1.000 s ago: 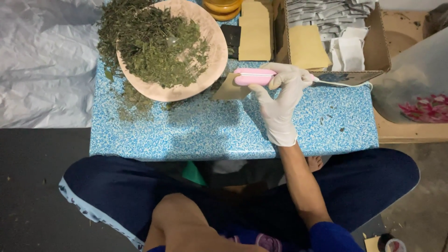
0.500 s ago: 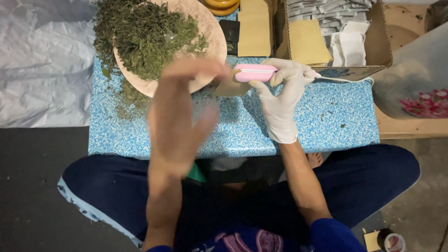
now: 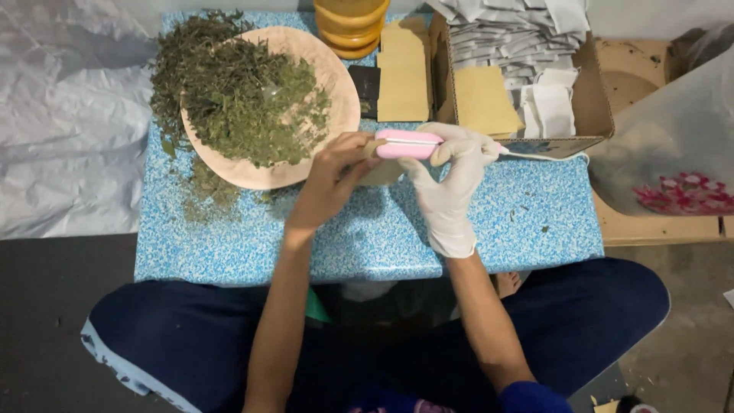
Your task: The person uses a handheld heating tool to seal the edges of small white tea bags, then places them inside brown paper envelopes.
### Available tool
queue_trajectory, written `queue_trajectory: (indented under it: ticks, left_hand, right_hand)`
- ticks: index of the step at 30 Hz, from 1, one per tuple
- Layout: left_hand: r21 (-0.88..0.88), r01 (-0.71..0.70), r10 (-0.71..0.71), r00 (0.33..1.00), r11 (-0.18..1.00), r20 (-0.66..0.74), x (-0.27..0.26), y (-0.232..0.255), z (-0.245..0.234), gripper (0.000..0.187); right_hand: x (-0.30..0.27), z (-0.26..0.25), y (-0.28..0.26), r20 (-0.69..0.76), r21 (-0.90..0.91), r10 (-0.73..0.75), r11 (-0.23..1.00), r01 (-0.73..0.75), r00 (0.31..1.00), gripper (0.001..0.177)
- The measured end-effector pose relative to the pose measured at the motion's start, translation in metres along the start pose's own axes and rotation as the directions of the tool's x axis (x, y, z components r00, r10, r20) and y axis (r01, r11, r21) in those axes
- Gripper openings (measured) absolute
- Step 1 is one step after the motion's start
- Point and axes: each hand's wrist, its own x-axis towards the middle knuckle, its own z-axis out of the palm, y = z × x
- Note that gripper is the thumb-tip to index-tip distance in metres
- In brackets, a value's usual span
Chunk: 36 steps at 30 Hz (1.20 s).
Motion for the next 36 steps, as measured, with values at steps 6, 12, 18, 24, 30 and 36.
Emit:
queue_trajectory:
  ticks: [6,12,18,24,30,36]
  left_hand:
    - [-0.046,0.008,-0.009,1.000,0.999,-0.019,0.002,0.008,0.004,0.019]
    - [0.016,0.006,-0.006,1.000,1.000,-0.010,0.001,0.007,0.001,0.019]
    - [0.022,0.014,-0.014,1.000,1.000,-0.012,-0.002,0.006,0.000,0.019]
    - [0.027,0.030,-0.030,0.999,0.999,-0.012,-0.003,0.004,-0.002,0.025]
    - [0.019,0.047,-0.046,0.998,0.999,-0.030,-0.006,-0.001,-0.003,0.024]
    - [0.087,0.011,-0.008,1.000,0.996,-0.029,-0.009,-0.014,-0.001,0.025]
  right_hand:
    - [0.000,0.001,0.003,0.003,-0.075,-0.051,0.996,0.051,0.999,0.052]
    - [-0.003,0.004,0.005,0.008,-0.125,-0.034,0.992,0.035,0.999,0.053]
    - [-0.003,0.006,0.008,0.005,-0.114,-0.076,0.990,0.076,0.997,0.052]
    - [-0.005,0.007,0.015,0.009,-0.147,-0.100,0.984,0.101,0.995,0.052]
    - [0.002,0.009,0.003,0.034,-0.086,-0.120,0.989,0.123,0.992,0.051]
    - [-0.002,0.014,0.012,0.021,-0.127,-0.127,0.984,0.128,0.992,0.053]
